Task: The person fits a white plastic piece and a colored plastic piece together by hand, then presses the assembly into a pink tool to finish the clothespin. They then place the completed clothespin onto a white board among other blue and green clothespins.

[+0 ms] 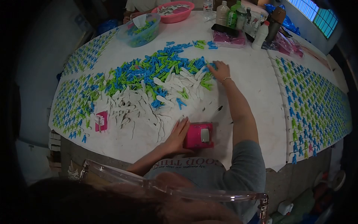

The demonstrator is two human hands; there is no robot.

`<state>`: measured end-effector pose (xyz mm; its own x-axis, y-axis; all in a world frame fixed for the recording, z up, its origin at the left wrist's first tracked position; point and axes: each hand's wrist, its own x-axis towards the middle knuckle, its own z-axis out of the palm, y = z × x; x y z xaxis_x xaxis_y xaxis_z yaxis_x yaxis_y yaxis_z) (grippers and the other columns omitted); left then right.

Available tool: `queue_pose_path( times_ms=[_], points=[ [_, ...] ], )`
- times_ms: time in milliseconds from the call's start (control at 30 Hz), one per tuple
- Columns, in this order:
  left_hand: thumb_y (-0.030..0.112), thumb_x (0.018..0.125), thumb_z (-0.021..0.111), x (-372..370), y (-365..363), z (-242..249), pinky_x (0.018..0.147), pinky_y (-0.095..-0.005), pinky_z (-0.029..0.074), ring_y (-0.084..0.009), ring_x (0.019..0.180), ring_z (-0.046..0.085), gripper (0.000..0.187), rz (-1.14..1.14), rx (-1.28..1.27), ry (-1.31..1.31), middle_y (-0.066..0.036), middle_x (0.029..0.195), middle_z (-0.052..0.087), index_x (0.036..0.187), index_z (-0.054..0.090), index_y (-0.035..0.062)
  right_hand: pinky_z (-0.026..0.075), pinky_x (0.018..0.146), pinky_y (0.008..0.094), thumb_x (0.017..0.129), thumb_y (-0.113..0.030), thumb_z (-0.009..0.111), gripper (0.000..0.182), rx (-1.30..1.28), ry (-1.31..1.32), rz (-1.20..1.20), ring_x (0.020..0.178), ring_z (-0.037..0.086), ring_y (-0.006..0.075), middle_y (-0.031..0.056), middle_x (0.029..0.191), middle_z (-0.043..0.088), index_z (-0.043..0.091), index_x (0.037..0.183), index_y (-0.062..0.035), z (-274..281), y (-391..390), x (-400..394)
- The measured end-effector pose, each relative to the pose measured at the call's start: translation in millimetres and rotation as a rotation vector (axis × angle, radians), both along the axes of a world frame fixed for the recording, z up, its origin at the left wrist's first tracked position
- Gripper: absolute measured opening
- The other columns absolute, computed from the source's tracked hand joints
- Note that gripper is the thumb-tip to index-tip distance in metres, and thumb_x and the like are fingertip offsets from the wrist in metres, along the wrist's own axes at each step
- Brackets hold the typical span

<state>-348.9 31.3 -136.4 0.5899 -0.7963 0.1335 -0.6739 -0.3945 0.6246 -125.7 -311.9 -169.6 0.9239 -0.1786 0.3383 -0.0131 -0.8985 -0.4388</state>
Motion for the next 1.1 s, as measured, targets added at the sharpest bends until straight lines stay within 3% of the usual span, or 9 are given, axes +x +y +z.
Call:
queue_pose_path(
  times_ms=[67, 133, 267, 333, 500, 733, 800, 1000, 1100],
  points=[
    [0.05, 0.071, 0.072, -7.2, 4.0, 6.5, 0.106, -0.0472, 0.03, -0.0377, 0.128, 0.038, 0.094, -0.043, -0.359, -0.211, -0.026, 0.14, 0.036, 0.138, 0.034, -0.0051, 0.032, 0.103, 0.0452, 0.083, -0.066, 0.048, 0.07, 0.231, 0.031, 0.16, 0.11, 0.056, 0.0323, 0.0181, 0.118, 0.06, 0.058, 0.123, -0.0099, 5.4, 31.8, 1.1],
    [0.039, 0.082, 0.067, 2.4, -1.6, 12.2, 0.098, -0.04, 0.04, -0.033, 0.112, 0.053, 0.064, -0.345, 0.057, 0.671, -0.024, 0.124, 0.053, 0.127, 0.05, -0.0034, 0.04, 0.095, 0.0457, 0.084, -0.062, 0.049, 0.064, 0.33, 0.084, 0.139, 0.105, 0.058, 0.0348, 0.0196, 0.116, 0.061, 0.06, 0.117, -0.008, 14.0, 37.8, 7.4],
    [0.034, 0.09, 0.058, -18.8, 10.9, -40.8, 0.092, -0.0359, 0.044, -0.0284, 0.102, 0.06, 0.044, -0.397, 0.331, 0.716, -0.017, 0.114, 0.062, 0.122, 0.058, 0.004, 0.045, 0.09, 0.0454, 0.086, -0.056, 0.05, 0.057, 0.145, -0.129, 0.069, 0.102, 0.057, 0.038, 0.0212, 0.112, 0.061, 0.058, 0.12, -0.0107, 18.8, 29.5, 52.7],
    [0.034, 0.093, 0.055, -26.4, 9.7, -54.4, 0.092, -0.0362, 0.044, -0.0271, 0.104, 0.059, 0.038, -0.242, -0.389, 1.477, -0.014, 0.12, 0.06, 0.122, 0.059, 0.0106, 0.046, 0.089, 0.0458, 0.087, -0.055, 0.05, 0.056, -0.004, -0.206, 0.012, 0.103, 0.056, 0.0392, 0.0212, 0.112, 0.06, 0.057, 0.123, -0.0127, 23.6, 28.2, 78.1],
    [0.024, 0.089, 0.06, -3.7, 16.6, -61.7, 0.09, -0.0342, 0.045, -0.0258, 0.103, 0.06, 0.033, -0.119, -0.232, 1.434, -0.014, 0.118, 0.06, 0.12, 0.059, 0.0131, 0.043, 0.094, 0.0495, 0.087, -0.054, 0.05, 0.052, -0.095, 0.133, -0.271, 0.117, 0.046, 0.0387, 0.0171, 0.129, 0.049, 0.053, 0.129, -0.0234, 29.9, 38.9, 138.8],
    [0.023, 0.088, 0.06, 25.2, -6.8, -89.3, 0.089, -0.0341, 0.045, -0.0259, 0.102, 0.06, 0.033, -0.16, -0.327, 1.367, -0.014, 0.117, 0.06, 0.12, 0.059, 0.0128, 0.035, 0.102, 0.0539, 0.086, -0.061, 0.046, 0.062, -0.225, 0.237, -0.264, 0.133, 0.032, 0.0374, 0.0157, 0.145, 0.035, 0.043, 0.138, -0.0277, 16.1, 41.8, 201.2],
    [0.022, 0.088, 0.06, 33.7, -10.3, -95.3, 0.089, -0.0341, 0.046, -0.0259, 0.102, 0.06, 0.033, -0.16, -0.337, 1.33, -0.014, 0.117, 0.06, 0.12, 0.059, 0.0127, 0.032, 0.103, 0.0557, 0.083, -0.067, 0.043, 0.068, -0.179, 0.447, -0.296, 0.137, 0.026, 0.0377, 0.0122, 0.147, 0.034, 0.043, 0.138, -0.0283, 33.3, 54.2, 197.4],
    [0.022, 0.088, 0.061, 27.3, -12.6, -101.8, 0.089, -0.0341, 0.046, -0.026, 0.102, 0.06, 0.033, -0.172, -0.328, 1.232, -0.015, 0.116, 0.06, 0.119, 0.059, 0.0124, 0.036, 0.1, 0.0533, 0.079, -0.075, 0.041, 0.076, -0.13, 0.429, 0.113, 0.124, 0.047, 0.0352, 0.0101, 0.129, 0.057, 0.051, 0.133, -0.0221, 15.0, 85.9, 217.4],
    [0.021, 0.087, 0.061, 27.1, -9.0, -98.3, 0.089, -0.0341, 0.046, -0.026, 0.101, 0.06, 0.033, -0.203, -0.294, 1.155, -0.015, 0.115, 0.061, 0.119, 0.059, 0.0123, 0.039, 0.099, 0.0499, 0.077, -0.077, 0.041, 0.082, -0.125, 0.441, 0.163, 0.117, 0.054, 0.034, 0.0103, 0.125, 0.059, 0.052, 0.132, -0.0171, 31.3, 134.3, 196.4]
  ],
)
